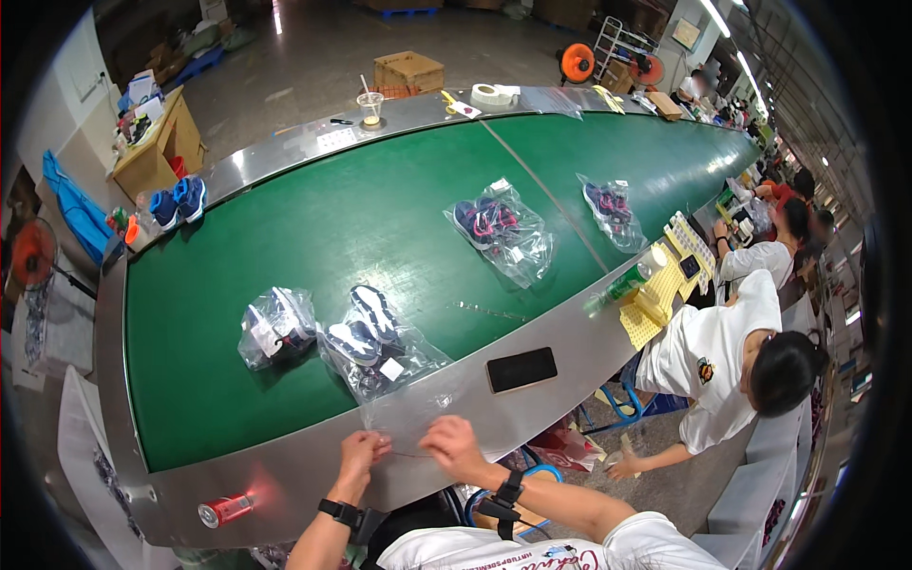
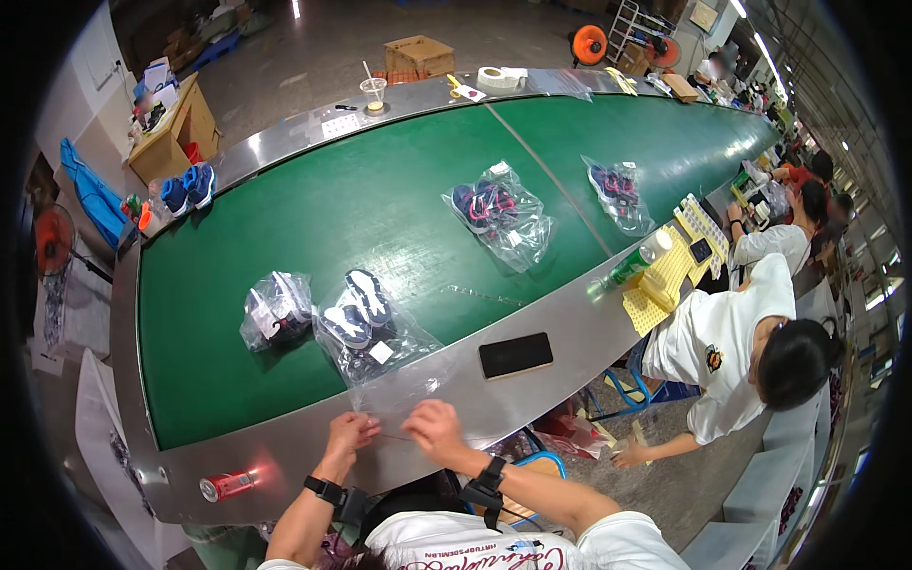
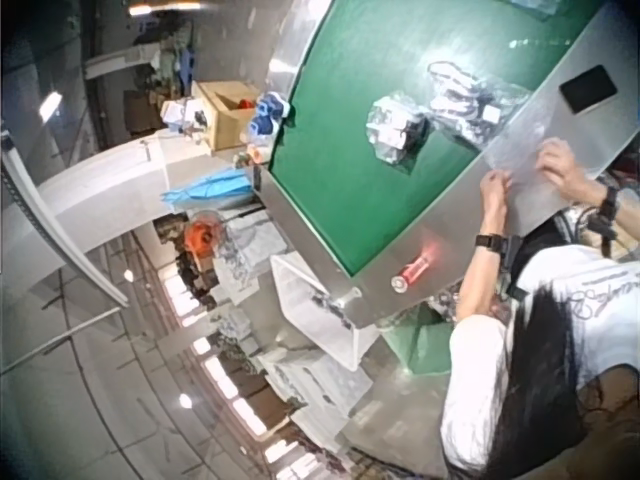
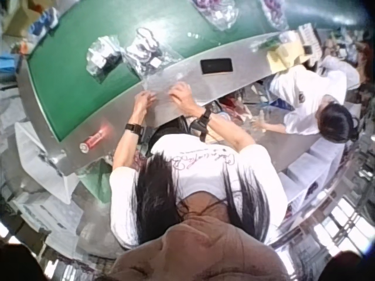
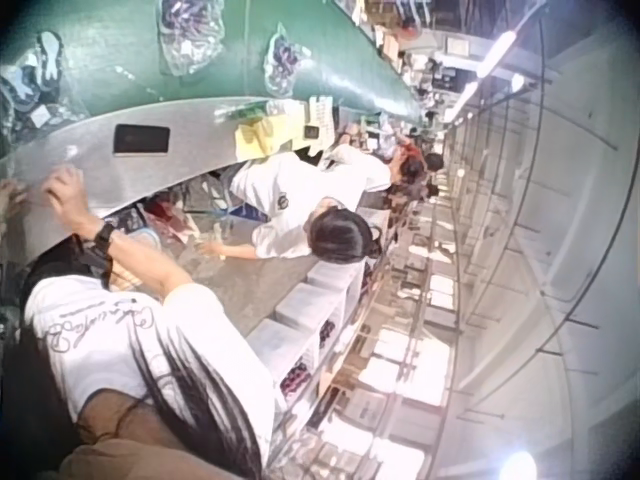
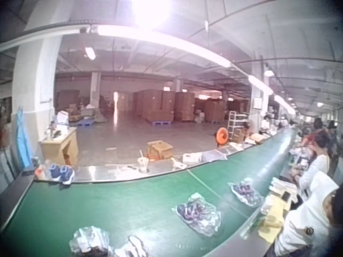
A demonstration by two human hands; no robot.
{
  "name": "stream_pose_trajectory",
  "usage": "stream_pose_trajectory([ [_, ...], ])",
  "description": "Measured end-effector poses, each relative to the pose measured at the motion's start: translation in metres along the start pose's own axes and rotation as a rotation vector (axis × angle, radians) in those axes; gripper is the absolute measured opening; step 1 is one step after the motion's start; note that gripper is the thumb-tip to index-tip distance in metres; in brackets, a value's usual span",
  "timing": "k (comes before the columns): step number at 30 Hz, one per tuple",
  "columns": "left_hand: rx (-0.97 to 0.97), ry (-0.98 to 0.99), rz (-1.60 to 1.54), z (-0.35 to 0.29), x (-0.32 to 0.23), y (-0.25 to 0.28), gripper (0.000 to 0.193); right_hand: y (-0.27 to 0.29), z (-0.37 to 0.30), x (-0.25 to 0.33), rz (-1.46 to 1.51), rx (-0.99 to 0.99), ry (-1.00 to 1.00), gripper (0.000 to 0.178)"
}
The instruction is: Sorting packaged and unpackaged shoes from bins to a conveyor belt and into boxes.
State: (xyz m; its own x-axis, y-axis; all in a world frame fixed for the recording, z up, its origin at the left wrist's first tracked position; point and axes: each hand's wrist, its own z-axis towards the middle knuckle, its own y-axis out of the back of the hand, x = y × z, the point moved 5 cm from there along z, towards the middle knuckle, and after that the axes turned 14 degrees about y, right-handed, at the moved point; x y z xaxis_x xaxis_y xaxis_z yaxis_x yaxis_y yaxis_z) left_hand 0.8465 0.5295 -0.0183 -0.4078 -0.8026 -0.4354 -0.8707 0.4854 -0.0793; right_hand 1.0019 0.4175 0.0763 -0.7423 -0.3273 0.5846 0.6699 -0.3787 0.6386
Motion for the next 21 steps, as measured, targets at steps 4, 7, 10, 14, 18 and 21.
stream_pose_trajectory([
  [4, -0.025, 0.001, 0.095, -0.023, -0.011, 0.013, 0.012, 0.042, -0.094, -0.084, -0.234, -0.276, -0.537, 0.006],
  [7, -0.079, -0.036, 0.056, -0.025, -0.013, 0.031, 0.013, 0.081, -0.158, -0.123, -0.557, 0.078, -0.740, 0.011],
  [10, -0.090, -0.076, 0.039, -0.027, -0.013, 0.036, 0.014, 0.134, -0.203, -0.143, -0.822, 0.239, -0.802, 0.012],
  [14, -0.003, -0.160, 0.064, -0.020, -0.013, 0.066, 0.023, 0.180, -0.192, -0.138, -0.962, 0.206, -0.795, 0.012],
  [18, -0.649, -0.955, 1.127, -0.049, -0.046, 0.058, 0.049, 0.138, -0.129, -0.117, -0.594, 0.108, -0.294, 0.022],
  [21, -0.642, -0.984, 1.296, -0.042, -0.067, 0.019, 0.058, 0.085, -0.052, -0.101, -0.353, 0.122, -0.118, 0.049],
])
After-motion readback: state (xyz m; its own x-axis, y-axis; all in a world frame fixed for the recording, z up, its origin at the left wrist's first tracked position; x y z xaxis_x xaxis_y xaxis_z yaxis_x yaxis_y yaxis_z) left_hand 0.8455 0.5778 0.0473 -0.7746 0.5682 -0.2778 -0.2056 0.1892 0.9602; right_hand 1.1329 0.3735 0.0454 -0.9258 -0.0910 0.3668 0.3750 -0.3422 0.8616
